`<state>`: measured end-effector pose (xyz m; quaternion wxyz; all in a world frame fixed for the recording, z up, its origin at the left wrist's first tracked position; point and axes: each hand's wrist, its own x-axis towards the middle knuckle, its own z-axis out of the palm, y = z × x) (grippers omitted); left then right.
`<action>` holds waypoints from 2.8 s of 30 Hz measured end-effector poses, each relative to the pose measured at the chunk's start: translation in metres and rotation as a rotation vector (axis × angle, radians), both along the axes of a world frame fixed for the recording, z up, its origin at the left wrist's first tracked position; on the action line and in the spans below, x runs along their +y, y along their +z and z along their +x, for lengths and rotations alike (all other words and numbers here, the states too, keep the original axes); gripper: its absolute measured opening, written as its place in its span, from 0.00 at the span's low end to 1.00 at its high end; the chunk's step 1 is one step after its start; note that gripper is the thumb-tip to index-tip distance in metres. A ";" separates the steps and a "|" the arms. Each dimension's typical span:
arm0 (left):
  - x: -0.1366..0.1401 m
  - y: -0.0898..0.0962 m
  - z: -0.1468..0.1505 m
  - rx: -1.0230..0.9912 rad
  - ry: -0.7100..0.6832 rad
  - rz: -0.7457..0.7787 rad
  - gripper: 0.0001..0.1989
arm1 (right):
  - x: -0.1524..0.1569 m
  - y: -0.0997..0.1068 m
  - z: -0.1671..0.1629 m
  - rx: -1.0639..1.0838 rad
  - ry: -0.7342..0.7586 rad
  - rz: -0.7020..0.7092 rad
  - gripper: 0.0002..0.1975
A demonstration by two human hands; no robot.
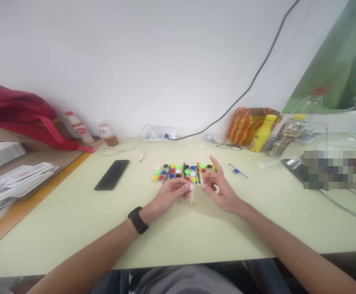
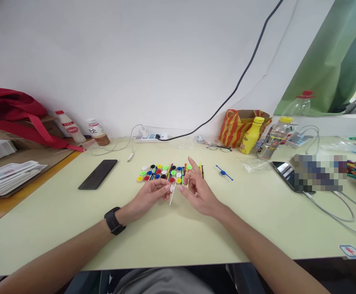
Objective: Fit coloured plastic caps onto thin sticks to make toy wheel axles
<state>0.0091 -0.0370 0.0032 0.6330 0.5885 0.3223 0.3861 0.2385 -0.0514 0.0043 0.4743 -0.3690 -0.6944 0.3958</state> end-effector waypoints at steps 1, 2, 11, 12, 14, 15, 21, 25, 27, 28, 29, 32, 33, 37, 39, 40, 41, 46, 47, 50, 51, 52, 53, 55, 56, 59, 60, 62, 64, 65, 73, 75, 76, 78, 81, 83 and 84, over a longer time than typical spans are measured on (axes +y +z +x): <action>0.000 0.000 0.000 -0.005 -0.004 0.000 0.13 | -0.001 0.000 0.001 -0.052 0.028 -0.010 0.21; 0.000 0.000 0.000 -0.012 -0.007 -0.003 0.13 | -0.001 0.000 0.003 -0.098 0.069 -0.043 0.25; -0.001 0.001 0.001 -0.018 0.006 -0.012 0.15 | 0.007 0.014 0.012 0.054 -0.074 -0.069 0.20; -0.001 0.001 0.001 -0.019 0.004 -0.013 0.15 | 0.007 0.014 0.010 0.052 -0.041 -0.059 0.17; -0.001 0.001 0.001 -0.022 -0.007 -0.018 0.15 | 0.004 0.012 0.005 0.021 0.031 -0.039 0.14; -0.001 0.000 0.001 -0.026 -0.012 -0.021 0.14 | 0.003 0.010 0.003 0.000 0.059 -0.032 0.13; -0.001 -0.001 0.001 -0.029 -0.022 -0.047 0.15 | -0.004 0.005 -0.006 -0.069 0.109 -0.042 0.14; -0.001 0.001 0.001 -0.034 -0.025 -0.059 0.15 | -0.004 0.005 -0.009 -0.103 0.124 -0.047 0.11; -0.001 0.001 0.001 -0.034 -0.028 -0.060 0.15 | -0.004 0.004 -0.008 -0.111 0.126 -0.025 0.11; -0.001 0.002 0.001 -0.034 -0.030 -0.059 0.15 | -0.005 0.003 -0.008 -0.113 0.120 -0.006 0.13; -0.001 0.002 0.001 -0.036 -0.030 -0.057 0.14 | -0.005 0.002 -0.007 -0.115 0.104 0.021 0.16; -0.001 0.002 0.001 -0.037 -0.024 -0.057 0.15 | -0.005 -0.001 -0.003 -0.134 0.010 0.126 0.21; -0.001 0.002 0.001 -0.038 -0.020 -0.059 0.15 | -0.006 -0.002 -0.002 -0.144 -0.029 0.152 0.19; -0.001 0.002 0.001 -0.046 -0.014 -0.064 0.15 | -0.005 0.000 0.002 -0.262 -0.008 0.074 0.24; -0.001 0.002 0.001 -0.052 -0.011 -0.065 0.15 | -0.003 0.002 0.002 -0.291 0.038 -0.002 0.32; -0.002 0.002 0.001 -0.056 -0.004 -0.064 0.15 | -0.002 0.002 0.002 -0.277 0.043 -0.013 0.33; -0.002 0.002 0.001 -0.058 0.003 -0.061 0.15 | 0.000 0.003 0.002 -0.252 0.035 -0.004 0.32; -0.002 0.003 0.002 -0.067 -0.007 -0.066 0.15 | 0.003 0.003 0.003 -0.191 0.005 0.045 0.26; -0.002 0.003 0.001 -0.080 -0.012 -0.083 0.15 | 0.003 0.002 0.003 -0.187 -0.002 0.044 0.25; -0.001 0.003 0.000 -0.147 -0.022 -0.159 0.14 | 0.003 0.001 0.003 -0.172 -0.066 0.076 0.24; 0.000 0.003 -0.001 -0.170 -0.027 -0.185 0.14 | 0.003 0.001 0.004 -0.163 -0.103 0.090 0.25; 0.000 0.003 -0.002 -0.189 -0.030 -0.206 0.13 | 0.004 0.002 0.006 -0.155 -0.142 0.104 0.25; 0.001 0.003 -0.002 -0.201 -0.032 -0.223 0.13 | 0.004 0.002 0.007 -0.148 -0.181 0.116 0.25; 0.003 0.003 -0.004 -0.207 -0.023 -0.244 0.13 | 0.006 0.004 0.011 -0.137 -0.239 0.130 0.25; 0.003 0.002 -0.004 -0.205 -0.016 -0.250 0.13 | 0.006 0.005 0.012 -0.134 -0.255 0.133 0.25; 0.004 0.002 -0.005 -0.201 -0.006 -0.258 0.15 | 0.006 0.007 0.013 -0.132 -0.258 0.141 0.25; 0.004 0.002 -0.005 -0.202 -0.009 -0.261 0.15 | 0.006 0.007 0.012 -0.134 -0.248 0.145 0.25; 0.004 0.003 -0.006 -0.205 -0.025 -0.268 0.16 | 0.004 0.007 0.011 -0.137 -0.228 0.152 0.24; 0.003 0.003 -0.006 -0.202 -0.040 -0.278 0.16 | 0.003 0.007 0.009 -0.138 -0.213 0.159 0.23; 0.003 0.003 -0.006 -0.201 -0.044 -0.283 0.16 | 0.003 0.007 0.008 -0.139 -0.207 0.165 0.22; 0.001 0.004 -0.005 -0.233 -0.057 -0.300 0.09 | -0.004 0.006 0.007 -0.180 -0.127 0.202 0.12; 0.001 0.004 -0.005 -0.228 -0.059 -0.297 0.10 | -0.005 0.004 0.005 -0.178 -0.097 0.204 0.10; 0.000 0.004 -0.004 -0.222 -0.060 -0.291 0.10 | -0.005 0.004 0.004 -0.180 -0.080 0.204 0.11; 0.000 0.002 -0.004 -0.196 -0.069 -0.266 0.10 | -0.004 0.003 0.001 -0.205 -0.046 0.203 0.17; 0.001 -0.002 -0.003 -0.144 -0.070 -0.203 0.10 | -0.003 0.003 -0.003 -0.268 0.008 0.211 0.15; 0.001 -0.004 -0.002 -0.120 -0.050 -0.161 0.09 | -0.003 0.003 -0.005 -0.277 0.026 0.219 0.10; 0.001 -0.005 -0.002 -0.114 -0.038 -0.142 0.10 | -0.003 0.003 -0.005 -0.266 0.026 0.221 0.09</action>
